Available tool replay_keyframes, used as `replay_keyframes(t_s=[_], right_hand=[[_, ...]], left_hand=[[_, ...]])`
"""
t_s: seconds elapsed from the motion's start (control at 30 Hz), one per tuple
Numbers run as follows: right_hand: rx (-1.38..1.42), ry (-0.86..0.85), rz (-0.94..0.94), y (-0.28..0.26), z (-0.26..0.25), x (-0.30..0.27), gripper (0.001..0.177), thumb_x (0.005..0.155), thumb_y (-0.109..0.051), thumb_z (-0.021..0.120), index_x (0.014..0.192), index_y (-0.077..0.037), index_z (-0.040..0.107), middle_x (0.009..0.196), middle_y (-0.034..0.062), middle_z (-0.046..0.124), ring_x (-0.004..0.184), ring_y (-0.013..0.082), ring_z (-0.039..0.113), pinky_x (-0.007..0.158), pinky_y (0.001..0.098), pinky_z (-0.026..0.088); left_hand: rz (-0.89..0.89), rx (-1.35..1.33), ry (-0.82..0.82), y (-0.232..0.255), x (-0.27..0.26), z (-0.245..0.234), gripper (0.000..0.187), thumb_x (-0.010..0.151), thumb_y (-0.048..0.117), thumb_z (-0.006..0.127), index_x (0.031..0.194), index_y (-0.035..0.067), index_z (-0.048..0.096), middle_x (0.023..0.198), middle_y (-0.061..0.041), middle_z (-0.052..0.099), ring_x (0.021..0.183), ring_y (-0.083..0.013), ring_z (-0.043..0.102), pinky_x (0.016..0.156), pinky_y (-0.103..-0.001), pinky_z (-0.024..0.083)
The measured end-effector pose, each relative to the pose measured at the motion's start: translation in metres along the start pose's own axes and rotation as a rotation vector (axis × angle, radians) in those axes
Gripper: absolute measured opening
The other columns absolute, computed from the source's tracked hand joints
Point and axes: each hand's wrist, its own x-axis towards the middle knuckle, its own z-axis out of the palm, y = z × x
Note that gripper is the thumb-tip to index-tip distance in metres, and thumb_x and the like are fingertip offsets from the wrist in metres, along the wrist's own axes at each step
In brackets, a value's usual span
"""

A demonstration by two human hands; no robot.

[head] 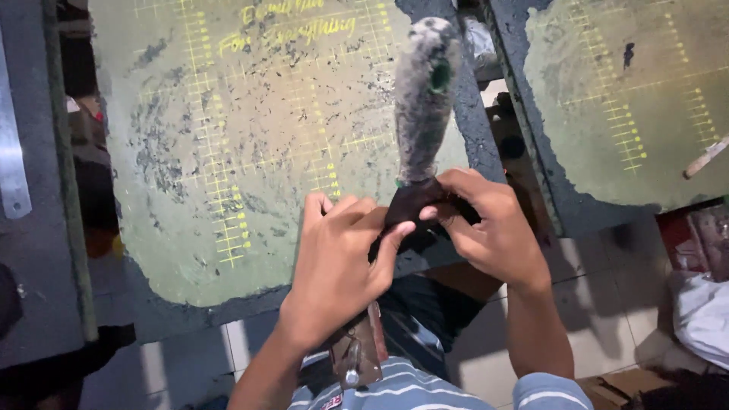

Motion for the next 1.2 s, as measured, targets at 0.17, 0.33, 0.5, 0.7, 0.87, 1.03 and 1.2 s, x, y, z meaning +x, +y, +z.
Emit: replay_keyframes(t_s=[0.17,0.33,0.5,0.7,0.87,1.03,1.2], right_hand=[[-0.043,-0.028,0.019,0.004,0.001,-0.003,0.003,0.101,-0.002,0.06,0.1,-0.004,0.058,0.086,0.0047,0.064,0.077,0.0198,0.052,0.075,0.0327,0.043],[-0.064,-0.074,0.011,0.005,-0.001,-0.002,0.007,0.102,-0.005,0.06,0.097,-0.004,0.054,0.078,0.006,0.055,0.071,0.0182,0.049,0.074,0.0324,0.042],[-0.103,-0.079,-0.002,0.01,-0.002,-0.006,0.015,0.103,-0.01,0.062,0.097,-0.004,0.05,0.075,0.0054,0.046,0.07,0.0192,0.039,0.064,0.032,0.037],[-0.067,-0.111,0.036,0.009,-0.004,-0.003,0.02,0.103,-0.01,0.062,0.091,-0.005,0.047,0.077,0.0056,0.052,0.073,0.0205,0.045,0.066,0.0321,0.039],[-0.083,-0.121,0.025,0.011,-0.004,-0.002,0.025,0.103,-0.017,0.062,0.089,-0.006,0.045,0.074,0.0063,0.047,0.072,0.024,0.04,0.068,0.0338,0.039],[-0.077,-0.14,0.03,0.013,-0.004,-0.003,0.024,0.102,-0.016,0.065,0.091,-0.006,0.046,0.076,0.0058,0.048,0.075,0.023,0.038,0.069,0.0328,0.038],[-0.047,-0.175,0.049,0.013,-0.005,-0.003,0.019,0.103,-0.012,0.057,0.088,-0.007,0.047,0.08,0.0045,0.064,0.08,0.0213,0.049,0.072,0.0322,0.042]], left_hand=[[0.011,-0.055,0.012,0.002,0.002,0.001,0.021,0.102,0.02,0.061,0.084,0.01,0.067,0.077,-0.003,0.059,0.062,-0.0267,0.042,0.075,-0.042,0.03],[0.008,-0.044,-0.016,0.002,0.001,0.002,0.019,0.103,0.02,0.06,0.09,0.007,0.065,0.076,-0.006,0.057,0.059,-0.026,0.038,0.074,-0.041,0.03],[-0.009,-0.015,-0.066,0.001,0.0,0.005,0.02,0.105,0.023,0.057,0.092,0.01,0.065,0.071,-0.006,0.048,0.056,-0.0279,0.03,0.074,-0.041,0.029],[-0.019,-0.026,-0.119,0.001,0.002,0.002,0.028,0.106,0.025,0.059,0.084,0.008,0.059,0.069,-0.004,0.049,0.058,-0.0254,0.034,0.074,-0.039,0.029],[0.004,-0.027,-0.168,0.001,0.005,-0.002,0.025,0.105,0.027,0.055,0.09,0.01,0.065,0.073,-0.004,0.058,0.067,-0.0282,0.05,0.078,-0.041,0.031],[0.058,-0.029,-0.173,0.001,0.007,-0.006,0.017,0.103,0.022,0.06,0.113,0.015,0.072,0.076,-0.004,0.061,0.062,-0.0274,0.049,0.073,-0.04,0.03],[0.061,0.018,-0.227,-0.003,0.006,-0.004,0.028,0.106,0.029,0.058,0.088,0.008,0.065,0.076,-0.006,0.057,0.06,-0.0262,0.04,0.073,-0.041,0.031]])
